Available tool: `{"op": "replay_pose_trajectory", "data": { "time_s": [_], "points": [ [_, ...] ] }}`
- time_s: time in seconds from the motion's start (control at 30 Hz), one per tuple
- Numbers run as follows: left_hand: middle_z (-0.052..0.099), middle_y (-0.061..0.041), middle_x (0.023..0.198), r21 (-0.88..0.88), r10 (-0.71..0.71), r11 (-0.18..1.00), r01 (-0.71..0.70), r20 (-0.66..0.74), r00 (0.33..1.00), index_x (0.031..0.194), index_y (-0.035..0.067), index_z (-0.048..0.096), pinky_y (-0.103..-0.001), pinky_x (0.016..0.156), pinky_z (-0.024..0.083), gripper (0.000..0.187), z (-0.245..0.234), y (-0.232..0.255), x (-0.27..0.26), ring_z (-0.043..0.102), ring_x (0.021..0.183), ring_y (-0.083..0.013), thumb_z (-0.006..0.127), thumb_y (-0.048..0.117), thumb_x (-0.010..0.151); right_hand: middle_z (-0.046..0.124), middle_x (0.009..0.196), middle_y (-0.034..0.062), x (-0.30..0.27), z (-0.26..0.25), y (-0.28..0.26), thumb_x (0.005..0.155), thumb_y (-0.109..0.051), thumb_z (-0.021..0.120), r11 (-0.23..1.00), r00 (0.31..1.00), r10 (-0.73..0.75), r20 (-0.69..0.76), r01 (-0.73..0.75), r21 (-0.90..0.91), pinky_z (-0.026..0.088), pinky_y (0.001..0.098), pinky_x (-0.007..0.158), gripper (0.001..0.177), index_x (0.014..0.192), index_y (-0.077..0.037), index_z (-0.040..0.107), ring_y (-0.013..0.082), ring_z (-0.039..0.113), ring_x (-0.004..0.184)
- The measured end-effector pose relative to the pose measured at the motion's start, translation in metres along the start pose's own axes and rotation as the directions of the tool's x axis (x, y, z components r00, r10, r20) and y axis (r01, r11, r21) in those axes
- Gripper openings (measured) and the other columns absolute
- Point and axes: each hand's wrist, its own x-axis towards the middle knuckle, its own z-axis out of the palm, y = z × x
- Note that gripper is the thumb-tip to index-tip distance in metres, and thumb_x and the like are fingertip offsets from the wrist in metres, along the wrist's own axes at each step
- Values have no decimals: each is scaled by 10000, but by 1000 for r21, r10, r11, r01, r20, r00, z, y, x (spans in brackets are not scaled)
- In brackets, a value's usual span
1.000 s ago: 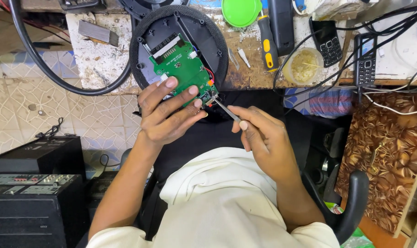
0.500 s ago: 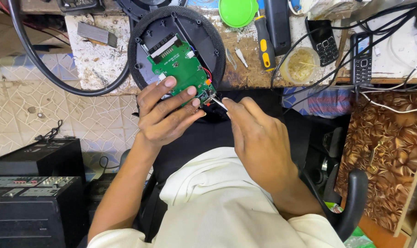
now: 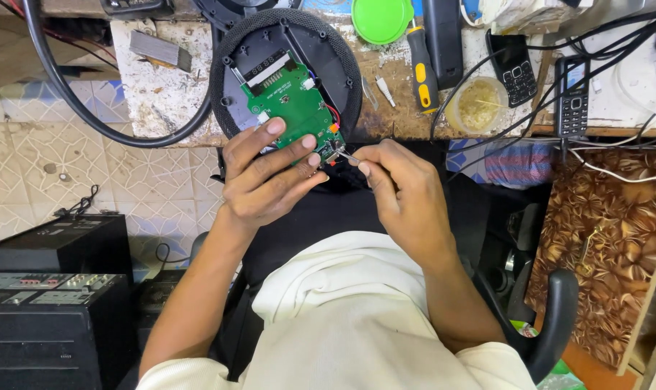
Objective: The person holds a green circuit board and uses a small metal tool to scrape and clean components on its surface. They then use a soldering iron to apply heat to specific points on the board.
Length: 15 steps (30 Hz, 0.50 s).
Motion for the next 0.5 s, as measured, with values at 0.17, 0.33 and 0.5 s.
{"op": "replay_pose_trajectory", "data": {
  "time_s": [0.17, 0.33, 0.5],
  "points": [
    [827, -35, 953, -21, -4, 1000, 4, -2, 1000, 861, 187, 887, -438, 918, 590, 57, -1, -1, 1, 726, 1008, -320, 907, 234, 836, 600, 664, 87, 1, 3, 23, 1044, -18, 527, 983, 999, 11, 36, -17, 180, 428, 280, 483, 198, 1014, -23, 722, 161, 467, 503],
    [820, -74, 978, -60, 5, 998, -5, -6, 1000, 902, 141, 884, -458, 910, 585, 70, -1, -1, 4, 725, 1012, -350, 894, 191, 854, 605, 678, 68, -1, 12, 49, 1062, -75, 511, 931, 997, 0, 73, -26, 363, 431, 255, 510, 222, 1012, 0, 714, 119, 456, 533],
    [814, -107, 973, -101, 12, 995, -12, -5, 1000, 902, 110, 876, -462, 891, 590, 90, -2, -3, 4, 728, 988, -381, 903, 174, 844, 549, 674, 64, -4, 24, 59, 1068, -103, 512, 745, 991, 35, 132, -114, 657, 438, 222, 546, 230, 956, 18, 671, 79, 447, 551]
  ]
}}
